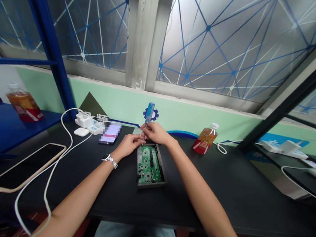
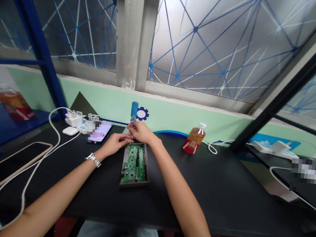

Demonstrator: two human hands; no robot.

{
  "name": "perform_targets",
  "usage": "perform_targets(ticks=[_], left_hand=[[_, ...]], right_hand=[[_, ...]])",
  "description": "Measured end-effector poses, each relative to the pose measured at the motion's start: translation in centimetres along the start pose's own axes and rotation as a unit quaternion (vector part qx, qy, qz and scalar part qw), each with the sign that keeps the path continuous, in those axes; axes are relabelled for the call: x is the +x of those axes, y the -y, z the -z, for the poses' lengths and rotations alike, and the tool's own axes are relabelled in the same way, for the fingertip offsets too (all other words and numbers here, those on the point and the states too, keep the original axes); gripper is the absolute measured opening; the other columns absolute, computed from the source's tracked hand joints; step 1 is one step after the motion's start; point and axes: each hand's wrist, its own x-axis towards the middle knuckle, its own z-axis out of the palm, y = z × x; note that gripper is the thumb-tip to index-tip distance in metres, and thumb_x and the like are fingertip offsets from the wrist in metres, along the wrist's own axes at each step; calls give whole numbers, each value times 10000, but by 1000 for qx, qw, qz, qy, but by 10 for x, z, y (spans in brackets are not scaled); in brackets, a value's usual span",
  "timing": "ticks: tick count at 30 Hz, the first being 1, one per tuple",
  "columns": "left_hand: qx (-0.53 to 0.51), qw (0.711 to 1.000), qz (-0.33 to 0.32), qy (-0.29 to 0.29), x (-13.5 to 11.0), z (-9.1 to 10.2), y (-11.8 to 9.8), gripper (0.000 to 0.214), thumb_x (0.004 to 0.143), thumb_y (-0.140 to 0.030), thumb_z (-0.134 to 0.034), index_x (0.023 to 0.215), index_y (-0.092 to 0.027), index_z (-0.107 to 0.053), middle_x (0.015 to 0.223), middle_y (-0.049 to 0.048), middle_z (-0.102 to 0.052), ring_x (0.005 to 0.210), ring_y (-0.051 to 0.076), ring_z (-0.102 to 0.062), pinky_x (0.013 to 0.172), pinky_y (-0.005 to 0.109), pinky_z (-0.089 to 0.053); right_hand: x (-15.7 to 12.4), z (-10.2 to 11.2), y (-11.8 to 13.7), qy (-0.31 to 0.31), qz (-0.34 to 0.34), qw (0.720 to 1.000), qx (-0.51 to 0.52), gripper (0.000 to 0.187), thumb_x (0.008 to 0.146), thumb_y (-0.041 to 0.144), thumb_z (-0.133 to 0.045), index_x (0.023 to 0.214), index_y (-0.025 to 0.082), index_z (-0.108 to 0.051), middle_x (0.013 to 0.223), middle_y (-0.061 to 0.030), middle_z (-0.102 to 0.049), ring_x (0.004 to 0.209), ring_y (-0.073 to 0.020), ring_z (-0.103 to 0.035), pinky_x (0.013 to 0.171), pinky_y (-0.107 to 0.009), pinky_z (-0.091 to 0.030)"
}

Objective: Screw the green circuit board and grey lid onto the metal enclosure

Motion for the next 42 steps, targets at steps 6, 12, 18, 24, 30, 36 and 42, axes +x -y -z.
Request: perform_targets(ticks=[6,12,18,24,30,36,42], left_hand=[[16,1000,-4,-7,-1,1,-4,222,874,-335,-662,941,-154,-772,941,78,-791,888,241,-733,818,320,-553],[11,1000,-5,-8,-1,0,0,212,877,-339,-661,936,-161,-762,938,66,-790,885,234,-730,809,309,-548],[13,1000,-5,-8,-1,0,0,230,883,-347,-648,957,-161,-760,965,77,-788,909,246,-735,834,327,-554],[11,1000,-14,6,-2,-1,1,265,919,-354,-588,1028,-172,-747,1028,83,-784,979,259,-732,875,343,-550],[18,1000,-17,11,-2,-1,0,277,923,-361,-574,1030,-173,-747,1035,85,-784,999,263,-728,892,351,-547],[43,999,-23,8,-3,-1,-3,278,929,-350,-565,1021,-169,-755,1034,81,-784,978,255,-727,870,340,-546],[21,1000,-12,2,-3,-3,-5,273,910,-365,-592,969,-155,-755,1009,91,-785,954,255,-731,874,344,-552]], right_hand=[[-1,0,3,3,7,1000,-15,116,933,88,-490,989,146,-575,764,-48,-707,656,-162,-680,628,-274,-541],[-1,-2,2,-4,3,1000,-25,135,941,92,-477,1015,144,-577,769,-40,-701,657,-153,-677,630,-263,-539],[-1,-3,2,-7,1,1000,2,113,949,132,-498,1022,139,-584,744,-38,-694,651,-156,-678,624,-265,-551],[-3,-2,1,-23,15,1000,10,76,942,201,-553,962,146,-603,673,-16,-662,607,-156,-669,603,-266,-557],[-3,-3,1,-34,10,999,9,84,937,223,-573,926,149,-609,637,-7,-649,582,-156,-668,588,-268,-559],[-4,-4,1,-36,12,999,-1,92,937,235,-578,920,153,-617,648,-11,-661,604,-161,-679,602,-268,-560],[-2,-3,-1,-17,-13,1000,18,100,953,215,-546,991,140,-601,723,-37,-699,586,-140,-654,590,-260,-548]])
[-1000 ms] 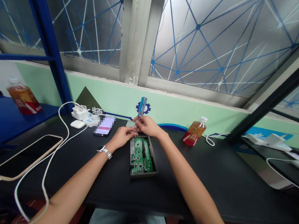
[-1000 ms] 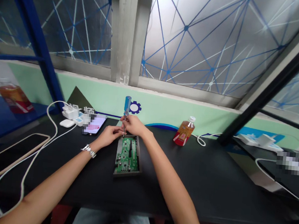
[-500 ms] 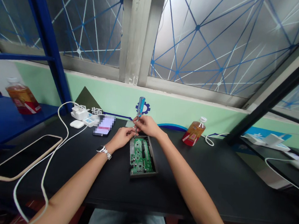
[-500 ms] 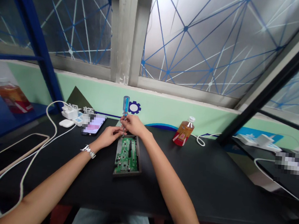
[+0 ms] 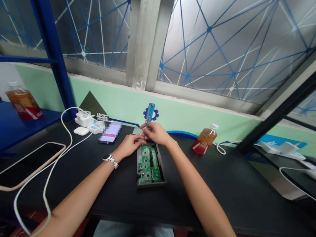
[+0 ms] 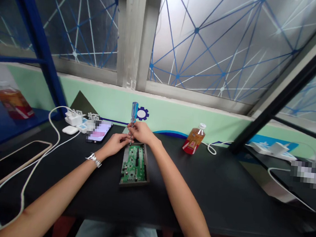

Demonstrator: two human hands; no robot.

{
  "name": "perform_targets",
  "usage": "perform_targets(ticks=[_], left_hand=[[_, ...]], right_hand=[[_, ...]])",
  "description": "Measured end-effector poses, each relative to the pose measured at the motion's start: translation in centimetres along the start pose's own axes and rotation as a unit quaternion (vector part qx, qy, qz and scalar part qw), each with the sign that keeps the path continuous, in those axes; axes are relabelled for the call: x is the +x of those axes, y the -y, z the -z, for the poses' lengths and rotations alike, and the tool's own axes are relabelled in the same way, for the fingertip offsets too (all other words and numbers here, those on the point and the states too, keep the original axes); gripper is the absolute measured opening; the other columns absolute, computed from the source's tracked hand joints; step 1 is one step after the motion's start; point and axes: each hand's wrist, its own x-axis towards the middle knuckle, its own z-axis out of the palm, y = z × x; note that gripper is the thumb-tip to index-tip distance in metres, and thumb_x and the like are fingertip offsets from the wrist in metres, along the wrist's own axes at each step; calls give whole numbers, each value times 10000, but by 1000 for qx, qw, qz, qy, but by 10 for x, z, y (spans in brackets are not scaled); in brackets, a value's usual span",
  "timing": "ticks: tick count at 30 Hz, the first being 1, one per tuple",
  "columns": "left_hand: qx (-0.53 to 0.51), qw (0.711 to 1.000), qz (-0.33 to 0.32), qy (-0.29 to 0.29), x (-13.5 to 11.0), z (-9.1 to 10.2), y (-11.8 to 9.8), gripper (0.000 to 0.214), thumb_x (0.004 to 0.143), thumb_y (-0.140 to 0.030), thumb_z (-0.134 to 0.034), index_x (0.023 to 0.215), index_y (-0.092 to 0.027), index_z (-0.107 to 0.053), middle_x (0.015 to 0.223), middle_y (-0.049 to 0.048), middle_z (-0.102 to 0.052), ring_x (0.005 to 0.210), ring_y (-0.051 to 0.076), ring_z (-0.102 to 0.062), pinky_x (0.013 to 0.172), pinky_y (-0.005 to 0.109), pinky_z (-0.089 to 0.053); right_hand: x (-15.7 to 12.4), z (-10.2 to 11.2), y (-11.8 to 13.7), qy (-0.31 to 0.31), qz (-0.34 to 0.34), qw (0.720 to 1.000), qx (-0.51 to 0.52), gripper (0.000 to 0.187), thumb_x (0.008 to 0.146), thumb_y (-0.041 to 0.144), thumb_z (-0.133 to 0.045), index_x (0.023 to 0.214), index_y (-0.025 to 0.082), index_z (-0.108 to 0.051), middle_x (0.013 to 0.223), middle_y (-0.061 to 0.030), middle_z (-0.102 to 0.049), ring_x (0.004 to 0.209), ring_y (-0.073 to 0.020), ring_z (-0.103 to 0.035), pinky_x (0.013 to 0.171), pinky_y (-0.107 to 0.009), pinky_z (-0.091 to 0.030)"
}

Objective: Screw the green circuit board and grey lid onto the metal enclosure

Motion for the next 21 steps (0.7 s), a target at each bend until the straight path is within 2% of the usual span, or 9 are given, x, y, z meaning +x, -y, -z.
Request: perform_targets(ticks=[2,4,6,9,12,18,19,21], left_hand=[[3,1000,4,-7,0,-1,-1,264,899,-370,-607,950,-158,-757,998,91,-785,942,258,-732,857,341,-553],[17,1000,1,-13,0,-1,-1,263,895,-373,-613,957,-164,-759,984,88,-787,923,259,-732,831,336,-551],[33,999,-5,-18,0,-1,-1,262,897,-373,-610,972,-171,-760,960,82,-788,890,254,-731,805,329,-545],[41,999,-11,-21,-1,-1,1,261,904,-370,-603,988,-177,-757,944,74,-789,861,246,-729,785,321,-535],[41,999,-13,-24,-1,-1,3,269,901,-382,-603,986,-178,-757,951,73,-790,853,243,-728,781,319,-535],[36,999,-8,-25,0,-2,3,257,895,-367,-612,980,-174,-760,950,75,-789,862,243,-726,788,321,-538],[32,999,-7,-24,0,-2,3,254,896,-361,-611,980,-172,-759,953,76,-788,868,243,-726,797,322,-539],[28,999,-8,-22,0,-1,3,253,901,-357,-604,980,-172,-758,964,77,-785,878,240,-725,814,324,-539]], right_hand=[[0,0,-2,10,-16,1000,18,141,957,241,-551,1046,139,-590,786,-52,-714,592,-132,-648,588,-258,-542],[-1,1,-3,-10,-10,1000,-3,196,942,300,-593,1062,146,-586,785,-45,-703,612,-137,-647,593,-255,-525],[-2,2,-1,-70,20,996,-58,259,908,391,-645,1012,162,-583,758,-28,-679,640,-149,-644,596,-252,-491],[-5,2,5,-184,56,972,-133,355,869,527,-656,872,192,-539,689,4,-620,632,-153,-596,585,-251,-428],[-6,-1,11,-246,63,952,-169,392,880,573,-612,786,212,-492,606,30,-533,578,-143,-517,564,-252,-371],[-5,-4,15,-270,56,946,-169,423,860,591,-629,746,221,-459,608,29,-503,587,-145,-493,574,-255,-369],[-5,-2,15,-263,53,950,-157,424,860,592,-627,747,221,-458,621,26,-507,598,-147,-502,580,-256,-379],[-5,1,15,-206,41,971,-114,405,881,588,-599,777,220,-463,659,17,-526,634,-154,-535,596,-259,-408]])
